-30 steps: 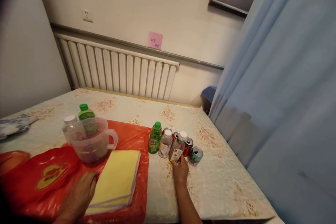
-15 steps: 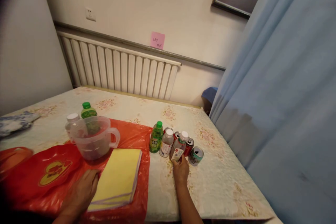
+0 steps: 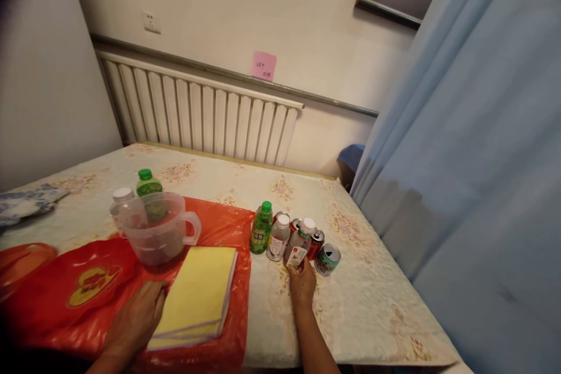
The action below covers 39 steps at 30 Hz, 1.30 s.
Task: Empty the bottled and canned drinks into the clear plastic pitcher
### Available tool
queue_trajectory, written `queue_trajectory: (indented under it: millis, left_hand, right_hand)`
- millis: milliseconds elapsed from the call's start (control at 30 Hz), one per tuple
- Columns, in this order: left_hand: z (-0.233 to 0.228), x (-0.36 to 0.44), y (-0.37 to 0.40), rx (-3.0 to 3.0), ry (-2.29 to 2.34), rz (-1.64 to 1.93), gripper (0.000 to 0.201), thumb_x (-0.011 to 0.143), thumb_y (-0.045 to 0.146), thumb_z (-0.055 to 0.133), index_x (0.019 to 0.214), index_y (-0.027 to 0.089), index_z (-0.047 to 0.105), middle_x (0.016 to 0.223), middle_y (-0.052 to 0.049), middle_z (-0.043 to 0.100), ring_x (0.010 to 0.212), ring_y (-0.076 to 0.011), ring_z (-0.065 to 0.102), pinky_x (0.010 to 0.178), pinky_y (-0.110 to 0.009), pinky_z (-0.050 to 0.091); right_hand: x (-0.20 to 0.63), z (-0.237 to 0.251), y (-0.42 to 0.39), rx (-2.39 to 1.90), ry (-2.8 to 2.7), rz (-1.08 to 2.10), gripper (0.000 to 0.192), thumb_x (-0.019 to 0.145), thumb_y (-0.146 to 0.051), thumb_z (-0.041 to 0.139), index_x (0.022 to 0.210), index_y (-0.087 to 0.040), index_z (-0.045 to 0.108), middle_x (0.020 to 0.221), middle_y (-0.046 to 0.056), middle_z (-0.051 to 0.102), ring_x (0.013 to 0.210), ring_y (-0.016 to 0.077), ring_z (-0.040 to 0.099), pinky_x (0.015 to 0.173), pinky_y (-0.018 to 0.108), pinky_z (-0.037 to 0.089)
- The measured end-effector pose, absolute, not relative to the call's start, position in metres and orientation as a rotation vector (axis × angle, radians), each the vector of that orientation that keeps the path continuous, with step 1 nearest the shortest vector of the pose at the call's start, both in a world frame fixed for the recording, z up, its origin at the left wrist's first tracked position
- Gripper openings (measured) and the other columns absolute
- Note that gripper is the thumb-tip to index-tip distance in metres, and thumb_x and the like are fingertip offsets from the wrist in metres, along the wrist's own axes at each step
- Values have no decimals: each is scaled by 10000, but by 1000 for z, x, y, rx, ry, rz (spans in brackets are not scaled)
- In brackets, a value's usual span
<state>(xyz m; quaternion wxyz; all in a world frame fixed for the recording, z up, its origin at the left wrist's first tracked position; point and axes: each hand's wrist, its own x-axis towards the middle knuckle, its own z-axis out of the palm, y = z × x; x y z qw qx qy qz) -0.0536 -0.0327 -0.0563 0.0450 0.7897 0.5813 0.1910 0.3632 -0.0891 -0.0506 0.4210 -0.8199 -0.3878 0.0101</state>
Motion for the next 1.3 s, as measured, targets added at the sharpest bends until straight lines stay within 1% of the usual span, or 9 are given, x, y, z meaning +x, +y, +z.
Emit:
queue_trajectory:
  millis: [167, 400, 633, 833, 967, 1133, 1300]
  left_hand:
    - [-55, -53, -34, 2379, 1778, 565, 306, 965, 285, 300, 1056, 200, 580, 1021, -84, 660, 932, -235, 634, 820, -371, 439]
    - [-52, -52, -36, 2376, 1804, 564, 305, 956, 292, 314, 1037, 206, 595, 1033, -83, 670, 927, -236, 639, 795, -354, 437]
    - [-55, -53, -35, 2421, 1748, 622, 304, 957, 289, 308, 1003, 201, 596, 1004, -86, 665, 948, -239, 627, 855, -369, 433]
    - [-55, -51, -37, 2403, 1801, 606, 307, 966, 285, 304, 1020, 203, 594, 986, -78, 649, 941, -234, 625, 826, -358, 434]
    - [-52, -50, -40, 2384, 1793, 623, 290, 966, 277, 315, 981, 210, 597, 954, -70, 648, 913, -221, 618, 811, -343, 437]
    - [-47, -48, -45, 2347, 1758, 683, 292, 966, 260, 317, 937, 196, 600, 924, -82, 636, 886, -233, 604, 797, -358, 437]
    - [-46, -50, -46, 2311, 1741, 726, 263, 963, 267, 351, 910, 209, 601, 895, -61, 626, 859, -217, 609, 775, -333, 447]
  right_hand:
    - [363, -52, -89, -2058, -972, 34, 446, 701, -348, 617, 1077, -117, 680, 892, 128, 730, 795, 276, 659, 695, 312, 452]
    - [364, -54, -89, -2053, -966, 55, 485, 695, -366, 610, 1106, -115, 668, 900, 123, 735, 778, 269, 661, 654, 302, 446]
    - [363, -52, -90, -2053, -966, 31, 425, 679, -391, 620, 1007, -129, 691, 845, 111, 729, 724, 257, 646, 631, 299, 436]
    - [365, -55, -90, -2072, -968, 15, 425, 672, -424, 627, 985, -142, 691, 830, 103, 733, 699, 255, 642, 611, 299, 431]
    - [366, -57, -91, -2082, -984, 20, 429, 681, -439, 611, 985, -144, 680, 815, 97, 729, 693, 255, 640, 615, 304, 435]
    - [368, -60, -93, -2105, -999, 19, 447, 693, -477, 584, 982, -146, 668, 778, 95, 709, 706, 270, 632, 644, 326, 442]
    - [368, -58, -93, -2126, -1000, 13, 442, 646, -528, 582, 889, -165, 650, 782, 104, 706, 696, 284, 619, 627, 341, 435]
